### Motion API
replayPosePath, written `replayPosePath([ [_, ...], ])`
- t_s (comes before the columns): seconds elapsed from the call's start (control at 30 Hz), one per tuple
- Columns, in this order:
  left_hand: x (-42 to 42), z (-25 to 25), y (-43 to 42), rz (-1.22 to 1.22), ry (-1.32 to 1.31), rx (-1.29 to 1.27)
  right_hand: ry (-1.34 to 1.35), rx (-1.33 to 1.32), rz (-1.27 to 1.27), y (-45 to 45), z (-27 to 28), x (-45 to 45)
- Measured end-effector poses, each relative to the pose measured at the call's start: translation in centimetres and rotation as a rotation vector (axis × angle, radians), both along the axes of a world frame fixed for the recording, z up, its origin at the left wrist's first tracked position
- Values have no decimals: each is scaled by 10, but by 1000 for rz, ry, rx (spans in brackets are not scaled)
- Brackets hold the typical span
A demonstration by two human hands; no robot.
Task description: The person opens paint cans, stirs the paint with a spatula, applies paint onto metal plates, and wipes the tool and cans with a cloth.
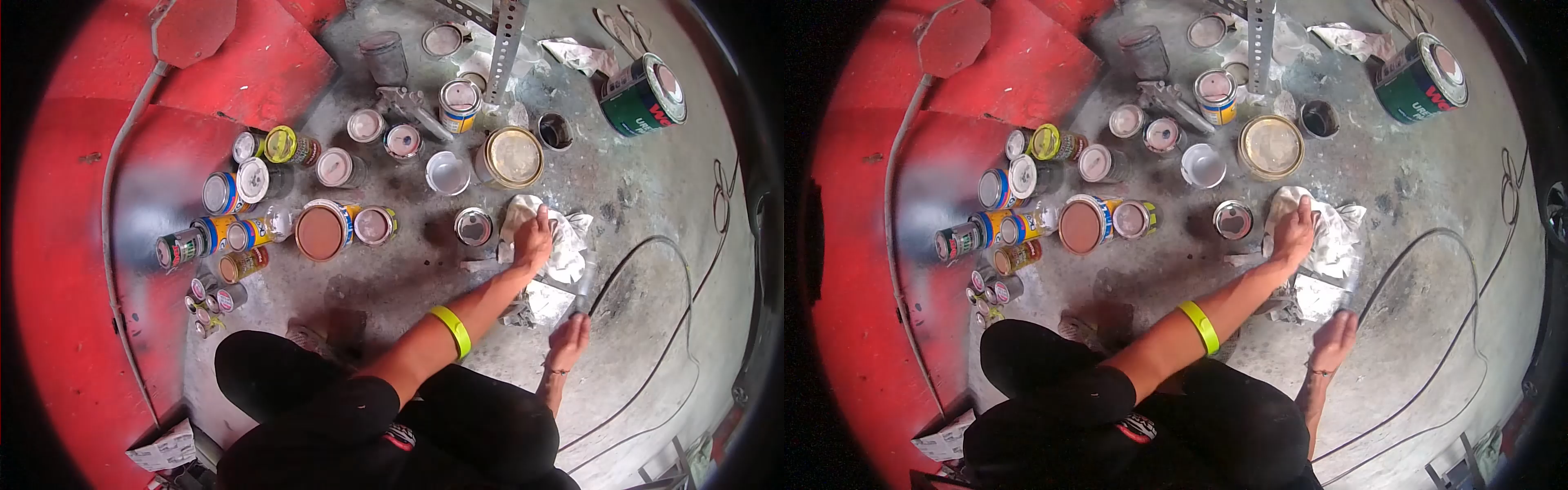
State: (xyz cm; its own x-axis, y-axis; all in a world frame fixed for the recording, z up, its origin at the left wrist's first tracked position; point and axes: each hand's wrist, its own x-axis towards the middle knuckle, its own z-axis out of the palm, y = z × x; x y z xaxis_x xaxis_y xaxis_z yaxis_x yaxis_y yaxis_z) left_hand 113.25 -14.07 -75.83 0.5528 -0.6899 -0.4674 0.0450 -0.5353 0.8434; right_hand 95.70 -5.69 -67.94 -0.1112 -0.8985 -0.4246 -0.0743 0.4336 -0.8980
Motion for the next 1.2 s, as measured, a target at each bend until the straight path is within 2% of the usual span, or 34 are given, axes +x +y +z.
replayPosePath([
  [0.03,8,4,1,-80,-43,-64,0,1,-1,-4,0,-6],
  [0.07,-1,-22,7,-318,-510,-228,42,-65,-47,-9,3,-10],
  [0.1,2,-6,17,-321,-514,-226,81,-130,-94,-13,3,-13],
  [0.17,13,47,37,-770,-637,-95,116,-145,-128,-26,-12,-13],
  [0.2,3,42,48,-789,-891,-80,161,-142,-85,-30,-25,-12],
  [0.23,8,56,51,-792,-890,-73,207,-135,-44,-31,-35,-8],
  [0.3,23,94,61,-956,-801,122,195,-123,-6,-34,-60,-1],
  [0.33,45,114,61,-1122,-795,103,241,-115,80,-35,-79,-4],
  [0.37,66,115,65,-1130,-799,112,284,-109,169,-35,-92,-3],
  [0.4,89,117,67,-1064,-924,-190,268,-72,182,-35,-99,2],
  [0.43,115,120,68,-980,-1035,-494,360,-173,221,-36,-124,-2],
  [0.5,175,145,67,-818,-1083,-578,424,-47,221,-36,-115,8],
  [0.53,209,149,61,-804,-1002,-341,424,-99,235,-37,-123,4],
  [0.57,253,143,60,-752,-1115,-450,424,-150,246,-36,-130,-1],
  [0.6,295,129,61,-564,-1172,-413,396,-120,228,-35,-126,0],
  [0.67,363,110,73,-559,-1087,99,384,-94,187,-34,-121,3],
  [0.73,393,80,91,-673,-1088,279,370,-85,145,-30,-123,3],
  [0.77,397,75,94,-681,-1094,270,368,-87,133,-30,-123,3],
  [0.83,394,68,100,-800,-847,255,339,-118,111,-25,-122,3],
  [0.97,394,46,94,-766,-853,178,357,-79,87,-16,-104,5],
  [1.13,393,55,97,-708,-810,77,500,-126,60,-12,-102,9],
  [1.2,389,61,95,-679,-762,71,477,-105,67,-12,-102,10],
])
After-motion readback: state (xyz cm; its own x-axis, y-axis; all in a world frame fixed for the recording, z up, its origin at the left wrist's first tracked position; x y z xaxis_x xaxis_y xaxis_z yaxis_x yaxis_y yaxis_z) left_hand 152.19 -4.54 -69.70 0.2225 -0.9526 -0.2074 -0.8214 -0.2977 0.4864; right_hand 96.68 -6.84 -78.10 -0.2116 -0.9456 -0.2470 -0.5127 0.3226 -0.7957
